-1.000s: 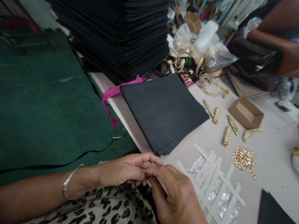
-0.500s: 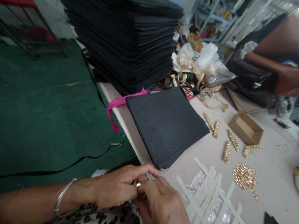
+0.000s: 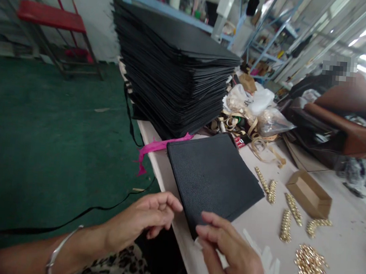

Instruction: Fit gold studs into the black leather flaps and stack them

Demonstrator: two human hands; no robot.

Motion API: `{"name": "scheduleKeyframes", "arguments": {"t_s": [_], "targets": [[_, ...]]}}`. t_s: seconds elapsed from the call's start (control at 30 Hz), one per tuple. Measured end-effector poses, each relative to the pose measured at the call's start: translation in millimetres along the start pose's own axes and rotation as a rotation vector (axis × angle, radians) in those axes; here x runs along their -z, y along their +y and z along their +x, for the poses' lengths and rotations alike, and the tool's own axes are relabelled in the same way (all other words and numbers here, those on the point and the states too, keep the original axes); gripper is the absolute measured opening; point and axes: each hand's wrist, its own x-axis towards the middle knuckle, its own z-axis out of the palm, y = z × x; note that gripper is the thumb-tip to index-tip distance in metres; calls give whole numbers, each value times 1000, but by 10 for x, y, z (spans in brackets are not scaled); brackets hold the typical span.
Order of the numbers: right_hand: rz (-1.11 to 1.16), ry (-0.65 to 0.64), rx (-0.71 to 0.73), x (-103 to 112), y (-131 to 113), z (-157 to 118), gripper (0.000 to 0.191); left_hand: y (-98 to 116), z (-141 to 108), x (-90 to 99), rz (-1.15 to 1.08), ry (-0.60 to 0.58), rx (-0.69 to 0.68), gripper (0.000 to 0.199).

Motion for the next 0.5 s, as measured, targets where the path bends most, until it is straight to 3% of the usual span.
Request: {"name": "scheduleKeyframes", "arguments": {"t_s": [0.1,0.2,0.33,0.43,0.5], "targets": [[-47,118,-253,-31,229,294,18,48,61,7,-46,174,-45,31],[-107,103,-408,-136,435,574,24,50,99,-14,-34,216,-42,29],[-109,41,-334,-222,469,646,27,-7,123,17,-24,281,-74,30],[-35,0,-253,-220,362,497,26,-41,140,71,-81,344,-103,29],[43,-35,-273,-210,308,385,24,-39,151,89,-115,366,-116,29]]}}
